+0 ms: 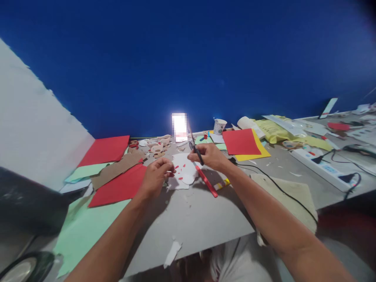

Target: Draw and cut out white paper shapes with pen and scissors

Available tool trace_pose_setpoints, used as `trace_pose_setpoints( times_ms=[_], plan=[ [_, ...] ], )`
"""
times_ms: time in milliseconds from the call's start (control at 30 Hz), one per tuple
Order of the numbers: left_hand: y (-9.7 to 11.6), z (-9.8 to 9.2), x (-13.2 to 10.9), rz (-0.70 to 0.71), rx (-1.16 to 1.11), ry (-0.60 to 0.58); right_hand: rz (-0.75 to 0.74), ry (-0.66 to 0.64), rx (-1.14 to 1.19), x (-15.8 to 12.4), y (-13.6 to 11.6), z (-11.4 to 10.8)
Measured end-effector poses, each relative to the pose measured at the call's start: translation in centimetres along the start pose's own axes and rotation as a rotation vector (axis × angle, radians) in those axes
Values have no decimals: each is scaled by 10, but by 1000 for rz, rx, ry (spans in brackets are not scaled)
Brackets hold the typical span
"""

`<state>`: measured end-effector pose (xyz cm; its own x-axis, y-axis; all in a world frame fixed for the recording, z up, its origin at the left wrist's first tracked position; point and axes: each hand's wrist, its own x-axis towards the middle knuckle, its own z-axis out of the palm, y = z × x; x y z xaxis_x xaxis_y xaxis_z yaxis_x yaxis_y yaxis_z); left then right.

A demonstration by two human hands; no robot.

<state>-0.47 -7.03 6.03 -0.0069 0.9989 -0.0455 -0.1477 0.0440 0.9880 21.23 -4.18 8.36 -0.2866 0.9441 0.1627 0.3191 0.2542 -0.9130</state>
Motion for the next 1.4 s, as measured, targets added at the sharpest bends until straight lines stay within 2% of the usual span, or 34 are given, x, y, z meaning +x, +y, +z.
trace_pose_setpoints(
  times_ms=[100,200,300,433,500,600,700,767,833,900,967,1033,1133,1233,1400],
  plan=[
    [-6,-7,6,4,24,10,-31,112,-313,7,6,-27],
    [-4,-2,3,36,27,-83,-11,148,-348,11,14,-33],
    [7,12,-4,111,-2,-221,9,-18,-179,9,12,-19],
    [22,33,-13,129,-152,-374,-18,-275,52,0,3,7],
    [24,39,-17,117,-231,-372,-17,-329,151,-3,0,13],
    [24,43,-18,121,-292,-305,22,-396,273,-6,-2,12],
    [26,45,-14,173,-297,-249,-27,-459,341,-7,-3,8],
    [28,48,-9,235,-298,-209,-60,-358,364,-5,-3,6],
    [31,50,-5,300,-286,-183,-72,-204,370,-3,-2,3],
    [31,49,-2,350,-211,-149,-89,-100,329,1,0,-6],
    [29,43,-2,361,-28,-98,-111,-23,226,5,2,-23],
    [26,31,-4,315,171,-64,-95,67,63,8,7,-48],
    [19,8,-3,146,232,-98,47,84,-354,8,19,-88],
    [11,-11,3,80,186,-60,285,153,-709,5,36,-115],
    [-7,-29,16,28,119,67,381,153,-753,5,58,-124]
  ],
)
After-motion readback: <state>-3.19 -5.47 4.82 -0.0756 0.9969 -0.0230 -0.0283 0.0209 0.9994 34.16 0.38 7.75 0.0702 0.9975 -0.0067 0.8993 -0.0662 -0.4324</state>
